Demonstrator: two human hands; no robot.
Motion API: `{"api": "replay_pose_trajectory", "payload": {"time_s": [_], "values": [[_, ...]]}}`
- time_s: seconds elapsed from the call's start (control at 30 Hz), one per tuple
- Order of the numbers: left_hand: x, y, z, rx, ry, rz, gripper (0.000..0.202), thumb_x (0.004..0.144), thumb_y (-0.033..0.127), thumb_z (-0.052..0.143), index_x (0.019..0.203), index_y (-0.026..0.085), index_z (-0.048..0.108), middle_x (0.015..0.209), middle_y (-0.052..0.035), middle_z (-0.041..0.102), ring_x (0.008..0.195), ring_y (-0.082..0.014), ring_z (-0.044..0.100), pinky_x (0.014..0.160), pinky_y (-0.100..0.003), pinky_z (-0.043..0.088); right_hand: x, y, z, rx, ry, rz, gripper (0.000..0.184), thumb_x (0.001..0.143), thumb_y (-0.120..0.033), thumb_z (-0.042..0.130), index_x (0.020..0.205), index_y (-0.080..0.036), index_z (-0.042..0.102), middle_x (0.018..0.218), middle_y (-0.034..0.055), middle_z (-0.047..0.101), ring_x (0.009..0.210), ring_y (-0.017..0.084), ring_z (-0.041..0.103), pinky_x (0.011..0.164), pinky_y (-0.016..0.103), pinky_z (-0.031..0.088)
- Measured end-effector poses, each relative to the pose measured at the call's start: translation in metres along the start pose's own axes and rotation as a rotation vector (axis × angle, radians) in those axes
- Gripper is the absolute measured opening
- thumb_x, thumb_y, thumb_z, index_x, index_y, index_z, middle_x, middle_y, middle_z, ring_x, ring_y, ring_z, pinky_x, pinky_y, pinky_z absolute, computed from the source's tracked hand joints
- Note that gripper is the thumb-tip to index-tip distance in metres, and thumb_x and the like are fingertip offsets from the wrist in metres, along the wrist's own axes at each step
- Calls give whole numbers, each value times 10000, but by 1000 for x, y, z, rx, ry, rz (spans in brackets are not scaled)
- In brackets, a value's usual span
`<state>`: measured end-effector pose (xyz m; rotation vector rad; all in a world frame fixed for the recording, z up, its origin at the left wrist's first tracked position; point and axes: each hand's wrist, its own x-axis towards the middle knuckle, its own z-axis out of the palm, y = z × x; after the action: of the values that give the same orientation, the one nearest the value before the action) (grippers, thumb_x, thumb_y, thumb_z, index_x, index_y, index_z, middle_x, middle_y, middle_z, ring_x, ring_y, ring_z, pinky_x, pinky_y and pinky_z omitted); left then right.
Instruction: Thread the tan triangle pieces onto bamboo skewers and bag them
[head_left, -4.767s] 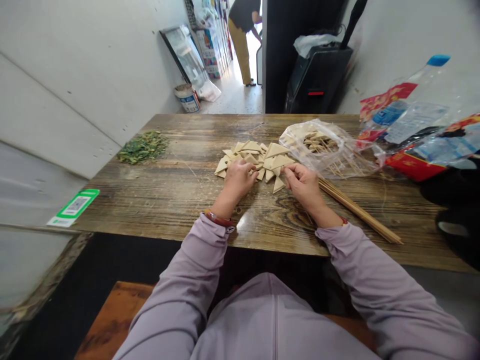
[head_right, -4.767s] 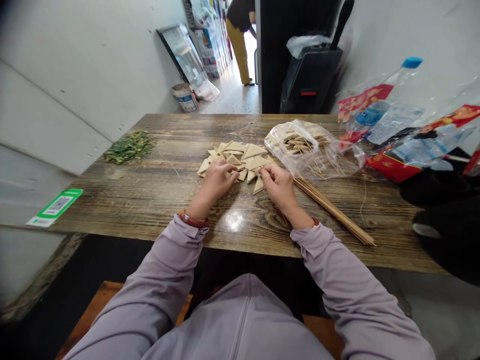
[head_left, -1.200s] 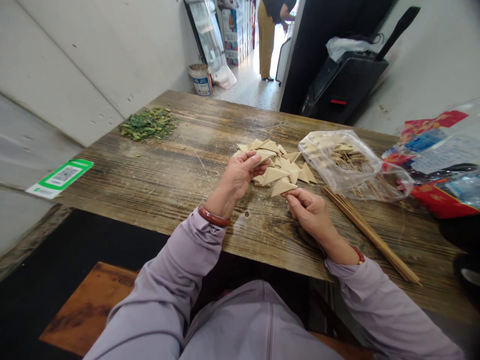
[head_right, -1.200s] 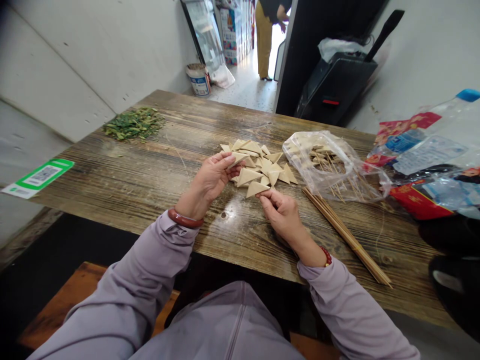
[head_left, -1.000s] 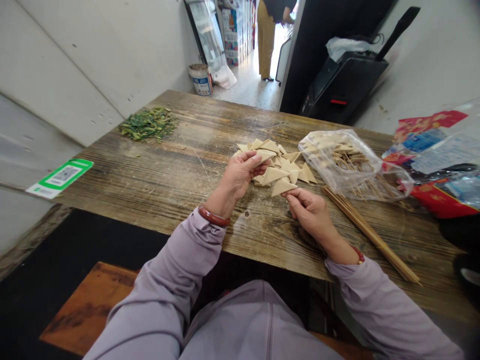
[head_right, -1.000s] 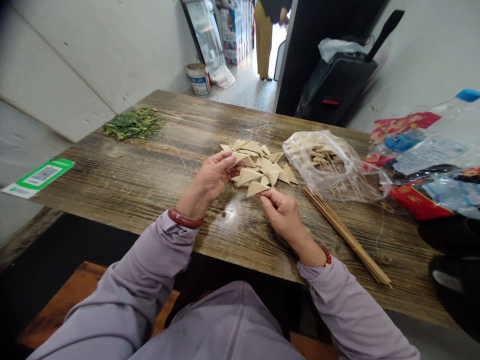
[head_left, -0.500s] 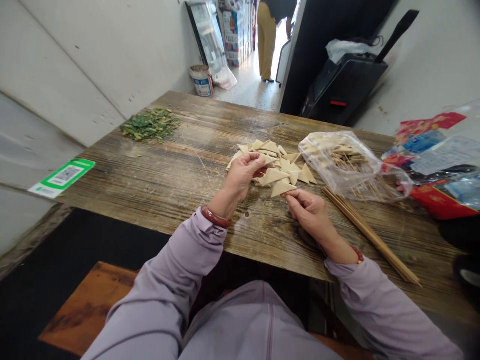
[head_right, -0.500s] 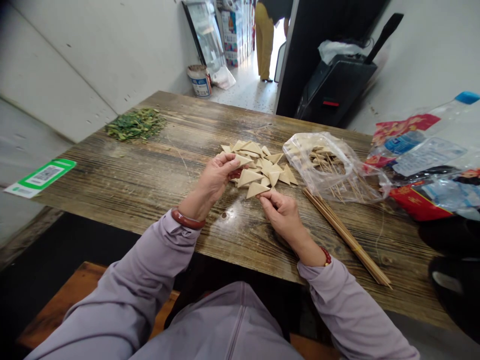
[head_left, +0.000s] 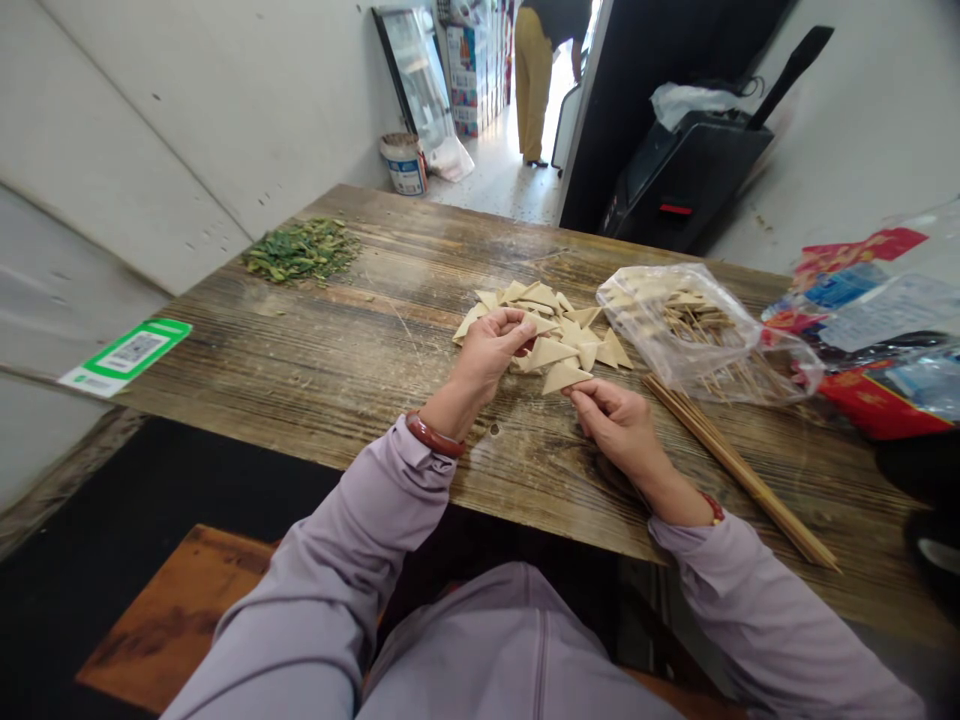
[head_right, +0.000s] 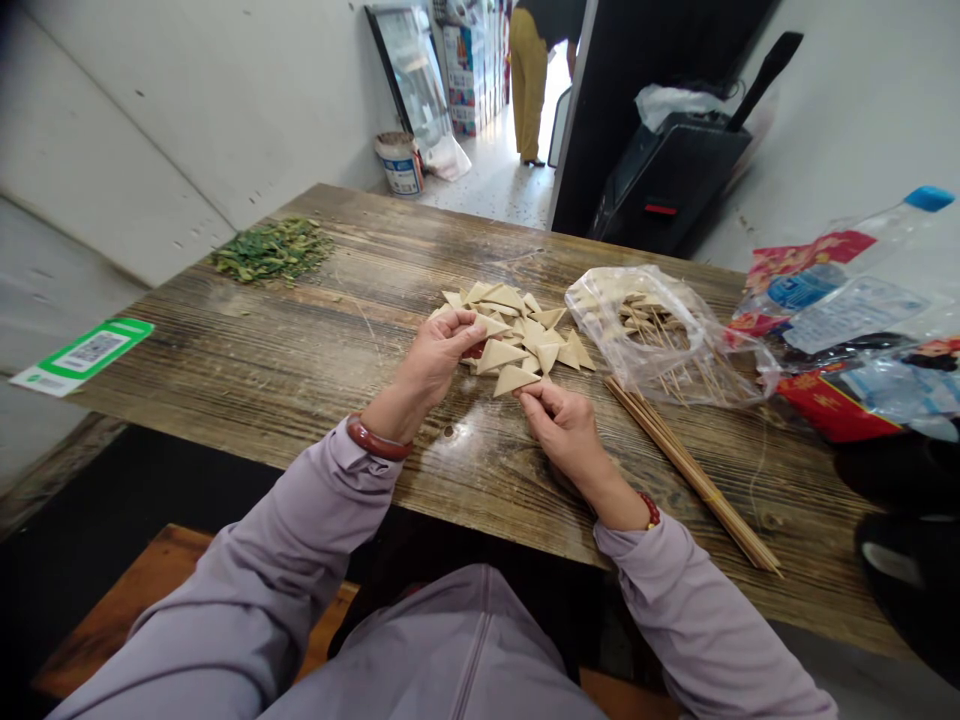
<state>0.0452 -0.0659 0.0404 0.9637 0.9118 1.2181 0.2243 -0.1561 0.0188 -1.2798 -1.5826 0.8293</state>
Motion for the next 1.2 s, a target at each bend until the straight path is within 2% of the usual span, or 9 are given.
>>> {"api": "replay_pose_trajectory", "payload": {"time_s": [0.23,0.43,0.57,0.73,0.87,0.97,1.1,1.2], "values": [[0,-2,-2,32,-26,-25,268,718,282,855,816,144,647,696,11,677,611,-84,611,599,-186,450,1,4,1,-21,6,-38,244,917,-388,584,850,-193,714,534,-38,521,494,127,481,512,260,385],[0,-1,-3,-18,-73,-35,299,703,332,860,861,139,696,770,-16,713,641,-91,624,601,-194,454,2,8,2,-33,24,-40,238,920,-377,585,832,-185,696,540,-41,512,479,112,450,498,254,357],[0,4,-5,-80,-101,-78,316,746,400,826,899,139,737,859,-55,746,721,-117,660,621,-206,471,1,10,3,-7,32,-37,257,930,-394,577,861,-179,700,530,-43,515,467,111,448,485,250,347],[0,3,-5,-102,-143,-70,358,726,463,843,834,136,747,810,-54,733,715,-123,645,646,-223,471,1,10,2,-17,39,-55,272,930,-406,575,865,-179,710,542,-38,518,475,113,447,483,248,352],[1,-3,-5,-76,-128,-12,378,659,472,894,750,141,737,703,-17,671,634,-90,555,609,-217,416,2,9,2,-33,33,-57,272,925,-409,578,870,-181,716,544,-35,521,479,118,452,484,249,359],[3,-4,-6,-66,-128,22,364,658,460,897,711,142,727,663,1,627,607,-75,495,597,-220,383,2,9,2,-39,34,-56,271,921,-407,584,890,-181,730,551,-34,534,483,119,459,490,250,366],[3,-4,-6,-79,-107,26,302,708,398,875,711,138,720,657,6,613,613,-74,489,613,-227,381,1,9,2,-41,33,-62,261,909,-400,600,890,-181,740,598,-14,599,497,123,490,495,252,382],[3,-4,-5,-104,-106,5,269,725,363,865,721,134,724,666,2,624,616,-77,501,620,-227,395,0,9,2,-49,40,-59,255,917,-391,593,873,-184,735,573,-17,588,500,131,510,505,256,400]]}}
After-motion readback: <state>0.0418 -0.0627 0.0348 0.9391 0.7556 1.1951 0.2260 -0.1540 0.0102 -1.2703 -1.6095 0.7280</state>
